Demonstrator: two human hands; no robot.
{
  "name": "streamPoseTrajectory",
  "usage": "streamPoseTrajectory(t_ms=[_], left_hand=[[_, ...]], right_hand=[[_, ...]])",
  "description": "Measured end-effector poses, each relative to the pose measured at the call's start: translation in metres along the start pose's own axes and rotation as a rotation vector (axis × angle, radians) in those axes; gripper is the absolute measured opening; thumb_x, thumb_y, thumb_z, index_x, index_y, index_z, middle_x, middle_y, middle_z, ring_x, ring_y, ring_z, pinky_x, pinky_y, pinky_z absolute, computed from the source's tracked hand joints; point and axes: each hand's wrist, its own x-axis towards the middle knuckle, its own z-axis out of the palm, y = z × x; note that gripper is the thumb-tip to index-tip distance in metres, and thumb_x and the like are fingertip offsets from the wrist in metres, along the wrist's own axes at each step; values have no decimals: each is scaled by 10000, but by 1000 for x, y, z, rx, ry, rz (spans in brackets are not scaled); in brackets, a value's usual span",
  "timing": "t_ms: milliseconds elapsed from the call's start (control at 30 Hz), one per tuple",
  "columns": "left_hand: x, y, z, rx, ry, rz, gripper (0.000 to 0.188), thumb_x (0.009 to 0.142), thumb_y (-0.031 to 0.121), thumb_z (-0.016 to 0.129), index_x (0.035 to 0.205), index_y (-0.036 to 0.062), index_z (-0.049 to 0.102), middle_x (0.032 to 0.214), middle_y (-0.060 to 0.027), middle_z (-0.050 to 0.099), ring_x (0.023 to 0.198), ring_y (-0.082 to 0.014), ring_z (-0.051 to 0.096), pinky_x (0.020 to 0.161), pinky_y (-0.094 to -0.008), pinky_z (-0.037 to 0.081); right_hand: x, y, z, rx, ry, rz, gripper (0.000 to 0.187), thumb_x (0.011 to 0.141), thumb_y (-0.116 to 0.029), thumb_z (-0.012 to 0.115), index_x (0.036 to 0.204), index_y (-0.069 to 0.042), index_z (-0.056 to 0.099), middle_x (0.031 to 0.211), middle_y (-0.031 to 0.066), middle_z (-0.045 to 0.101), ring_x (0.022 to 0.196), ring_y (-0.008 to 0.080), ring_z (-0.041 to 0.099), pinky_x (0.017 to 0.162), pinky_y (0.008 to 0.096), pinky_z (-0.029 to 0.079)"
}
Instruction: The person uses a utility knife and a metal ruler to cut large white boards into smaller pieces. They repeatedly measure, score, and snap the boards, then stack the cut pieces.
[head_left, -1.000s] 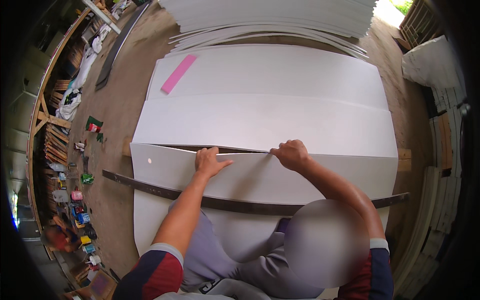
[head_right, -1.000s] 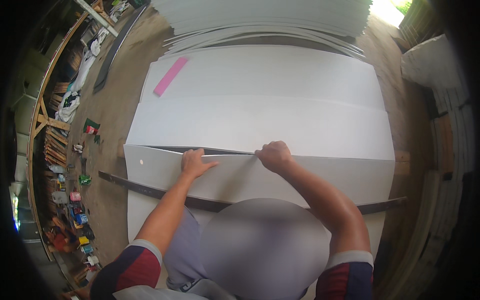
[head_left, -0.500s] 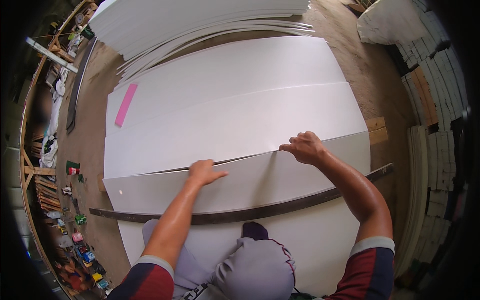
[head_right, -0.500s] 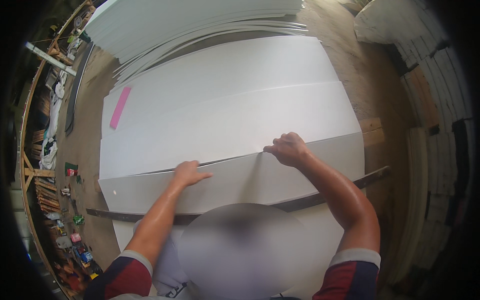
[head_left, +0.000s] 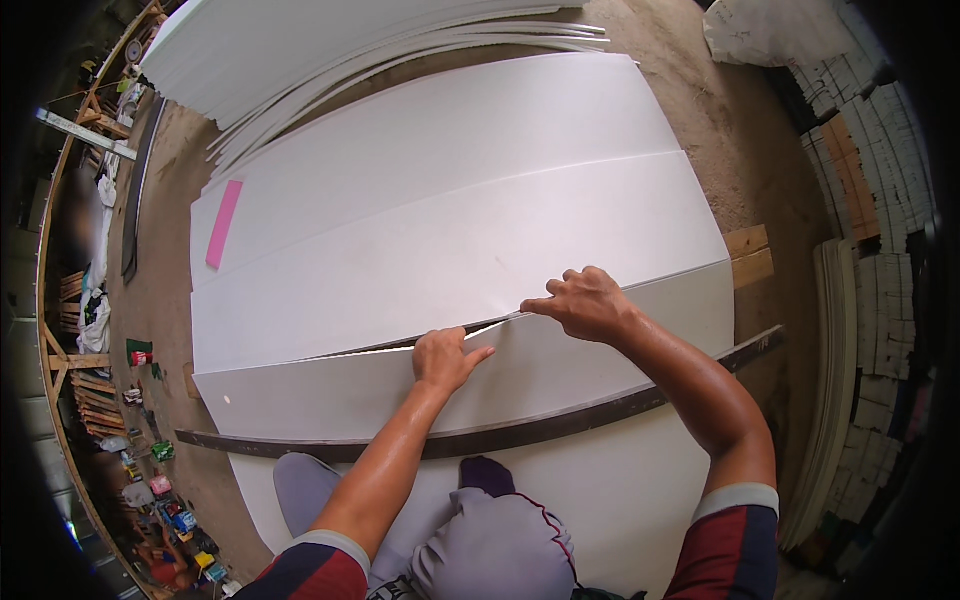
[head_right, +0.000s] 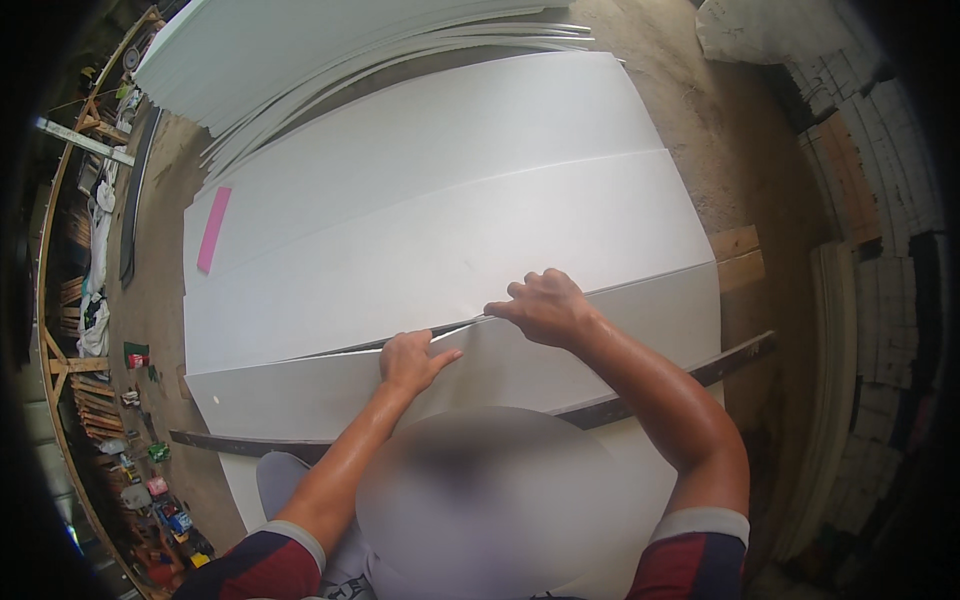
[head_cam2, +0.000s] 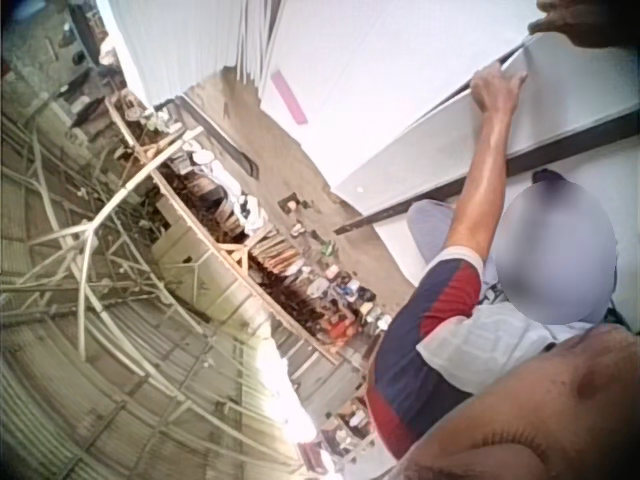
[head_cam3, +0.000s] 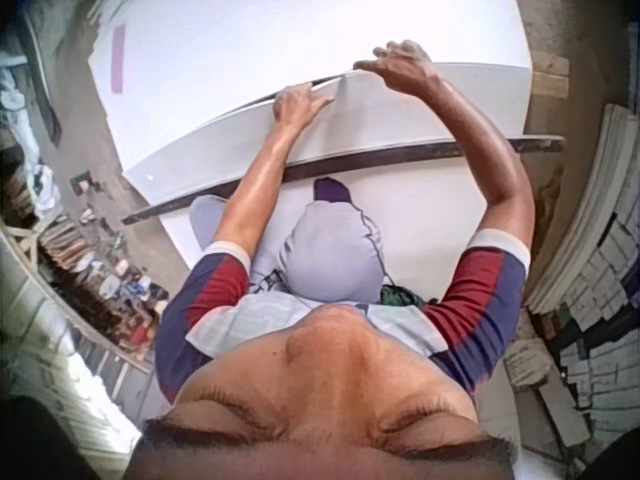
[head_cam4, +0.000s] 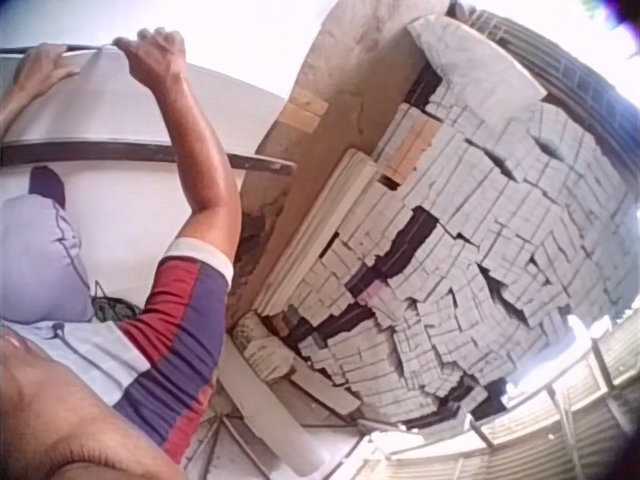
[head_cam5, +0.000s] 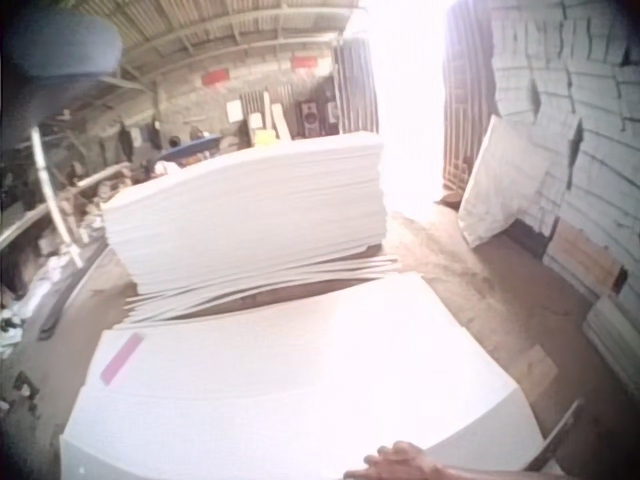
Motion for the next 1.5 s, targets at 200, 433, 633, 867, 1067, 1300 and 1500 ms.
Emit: streamPoseTrajectory(t_ms=[200, 433, 633, 867, 1067, 1300, 1500], left_hand=[[-1, 12, -10, 56, -20, -54, 607, 781, 648, 827, 725, 63, 673, 760, -114, 709, 785, -326, 696, 719, -463, 534], [-5, 5, -10, 49, -14, -60, 623, 762, 643, 842, 676, 76, 599, 715, -93, 661, 760, -325, 665, 712, -464, 519], [-7, 6, -13, 50, 57, 37, 623, 759, 643, 844, 681, 79, 589, 748, -94, 631, 765, -326, 643, 716, -465, 514], [-10, 7, -17, 41, 78, 65, 591, 745, 583, 872, 678, 65, 596, 823, -118, 633, 826, -345, 642, 729, -481, 519], [-12, 8, -20, 6, 85, 57, 577, 715, 535, 909, 670, 56, 590, 854, -126, 630, 840, -362, 641, 724, -499, 523], [-14, 4, -16, -3, 147, 113, 644, 714, 572, 898, 681, 22, 565, 856, -181, 622, 840, -401, 632, 718, -526, 507], [-14, 7, -19, -2, 116, 92, 577, 711, 519, 911, 687, 36, 597, 928, -159, 643, 921, -385, 644, 769, -513, 533]], right_hand=[[4, -4, 10, 6, 39, -54, 276, 1005, -191, 606, 1201, -329, 742, 922, 22, 721, 888, 234, 739, 701, 382, 563], [-4, 20, 6, -46, -100, -20, 223, 995, -192, 596, 1089, -262, 786, 931, 80, 763, 926, 277, 763, 774, 419, 595], [-80, 88, 0, -185, -207, 168, 244, 998, -194, 599, 1108, -296, 792, 978, 58, 769, 961, 260, 763, 825, 410, 588], [-161, 175, 9, -334, -262, 390, 330, 999, -173, 606, 1145, -408, 787, 1017, -16, 743, 1018, 200, 717, 914, 375, 527], [-192, 210, -2, -287, -337, 548, 412, 974, -127, 626, 1175, -454, 777, 1027, -3, 751, 1052, 198, 722, 952, 368, 515], [-205, 253, 24, -156, -422, 741, 478, 986, -110, 600, 1206, -503, 761, 1090, -12, 744, 1182, 175, 673, 1048, 360, 469], [-228, 278, 38, -130, -347, 802, 420, 1009, -191, 591, 1193, -522, 774, 1182, -26, 754, 1235, 179, 641, 1081, 348, 409]])
